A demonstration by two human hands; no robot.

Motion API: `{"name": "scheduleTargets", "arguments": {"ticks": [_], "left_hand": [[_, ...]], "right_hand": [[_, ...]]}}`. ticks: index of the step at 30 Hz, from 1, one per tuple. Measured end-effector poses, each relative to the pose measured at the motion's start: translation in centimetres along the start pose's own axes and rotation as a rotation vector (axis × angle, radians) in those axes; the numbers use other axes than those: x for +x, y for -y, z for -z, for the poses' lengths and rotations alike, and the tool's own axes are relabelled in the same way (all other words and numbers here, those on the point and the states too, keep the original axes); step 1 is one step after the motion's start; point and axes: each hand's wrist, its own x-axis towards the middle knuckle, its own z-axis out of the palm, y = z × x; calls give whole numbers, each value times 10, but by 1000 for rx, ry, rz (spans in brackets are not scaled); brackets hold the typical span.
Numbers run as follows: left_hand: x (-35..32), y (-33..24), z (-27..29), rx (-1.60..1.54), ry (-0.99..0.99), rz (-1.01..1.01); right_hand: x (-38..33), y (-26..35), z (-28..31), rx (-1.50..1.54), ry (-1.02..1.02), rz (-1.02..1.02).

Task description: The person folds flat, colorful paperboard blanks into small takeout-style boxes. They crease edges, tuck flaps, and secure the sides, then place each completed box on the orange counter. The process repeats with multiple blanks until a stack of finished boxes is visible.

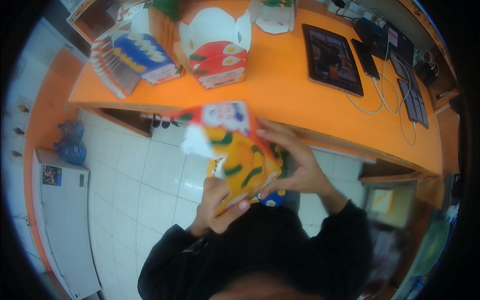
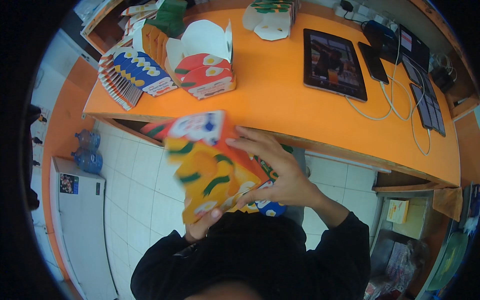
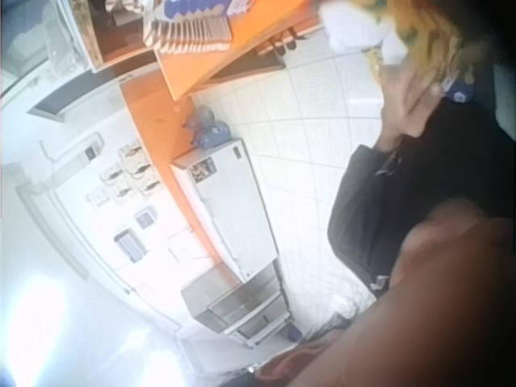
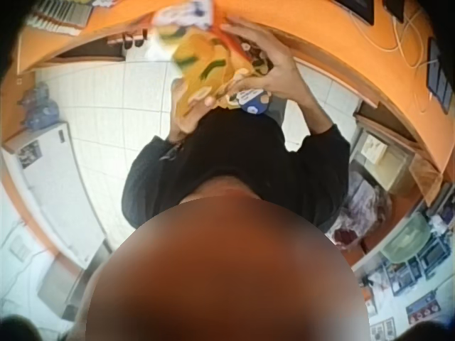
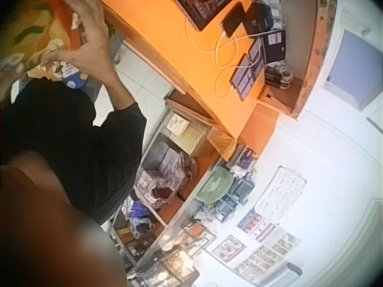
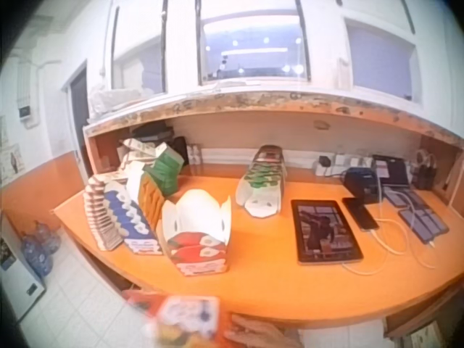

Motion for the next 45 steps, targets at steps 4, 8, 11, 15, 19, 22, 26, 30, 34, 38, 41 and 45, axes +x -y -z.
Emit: {"name": "scheduleTargets", "arguments": {"ticks": [4, 8, 11, 15, 19, 22, 26, 30, 34, 38, 41, 45], "left_hand": [[9, 11, -9, -143, 63, 75], [2, 22, -9, -363, 79, 221], [5, 29, -1, -406, 123, 160], [23, 37, 12, -99, 269, -196], [30, 36, 23, -82, 348, -259], [23, 28, 26, -83, 290, -123], [22, 18, 24, 96, 144, 44], [24, 19, 5, -190, -83, 216], [25, 26, -1, -599, -180, 317], [30, 30, 2, -965, -169, 368], [31, 30, 2, -956, -145, 381], [32, 29, 0, -963, -121, 397]], "right_hand": [[6, -2, -4, 87, 59, -57], [8, -10, 3, 220, -15, -116], [5, -11, 6, 236, 23, -182], [3, -7, 5, 184, 33, -109], [2, -7, 3, 139, 57, -88], [-3, -6, 3, 155, 108, -227], [-8, -6, 0, -16, -32, -184], [-5, -12, -7, -23, -193, -15], [-2, -20, -5, 29, -192, 5], [2, -23, -2, 221, -166, -72], [7, -23, 3, 85, -190, 124], [10, -22, 8, 31, -157, 246]]}}
